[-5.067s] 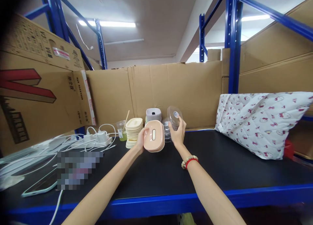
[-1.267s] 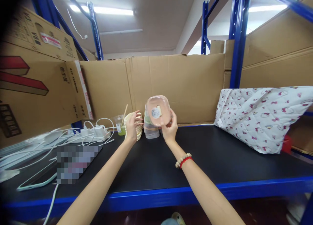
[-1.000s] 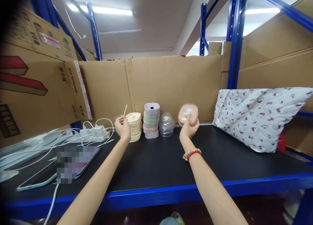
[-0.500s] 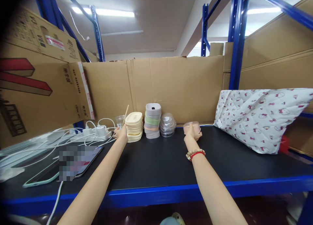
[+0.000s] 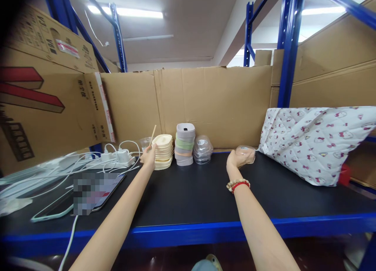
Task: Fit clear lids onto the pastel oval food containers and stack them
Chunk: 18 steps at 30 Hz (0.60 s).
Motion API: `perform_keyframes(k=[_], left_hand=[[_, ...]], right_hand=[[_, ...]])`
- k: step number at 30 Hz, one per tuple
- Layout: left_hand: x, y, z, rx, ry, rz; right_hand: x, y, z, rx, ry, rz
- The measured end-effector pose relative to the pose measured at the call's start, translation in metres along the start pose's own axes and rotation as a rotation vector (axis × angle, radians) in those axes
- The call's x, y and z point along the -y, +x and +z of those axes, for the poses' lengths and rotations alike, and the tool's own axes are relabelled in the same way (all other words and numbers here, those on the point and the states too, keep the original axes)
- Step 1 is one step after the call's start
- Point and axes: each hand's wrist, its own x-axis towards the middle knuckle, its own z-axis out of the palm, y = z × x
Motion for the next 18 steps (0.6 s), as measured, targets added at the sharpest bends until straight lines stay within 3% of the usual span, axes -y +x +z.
perform_keyframes(k=[2, 6, 10, 14, 18], left_hand=[[0.002, 0.002, 0.002, -0.003, 0.013, 0.064], [0.001, -0.005, 0.004, -0.008, 0.103, 0.261], [-0.004, -0.017, 0.002, 0.115, 0.263, 0.395], [-0.007, -0.022, -0.001, 0.149, 0.289, 0.426], [-0.008, -0.023, -0.002, 0.093, 0.171, 0.478]], right_hand=[[0.01, -0.008, 0.0, 0.009, -0.015, -0.036], [0.021, -0.033, 0.009, 0.234, 0.007, -0.52], [0.019, -0.067, 0.021, 0.483, -0.064, -0.903], [0.014, -0.091, 0.026, 0.623, -0.098, -1.021], [0.014, -0.095, 0.025, 0.647, -0.055, -0.984]])
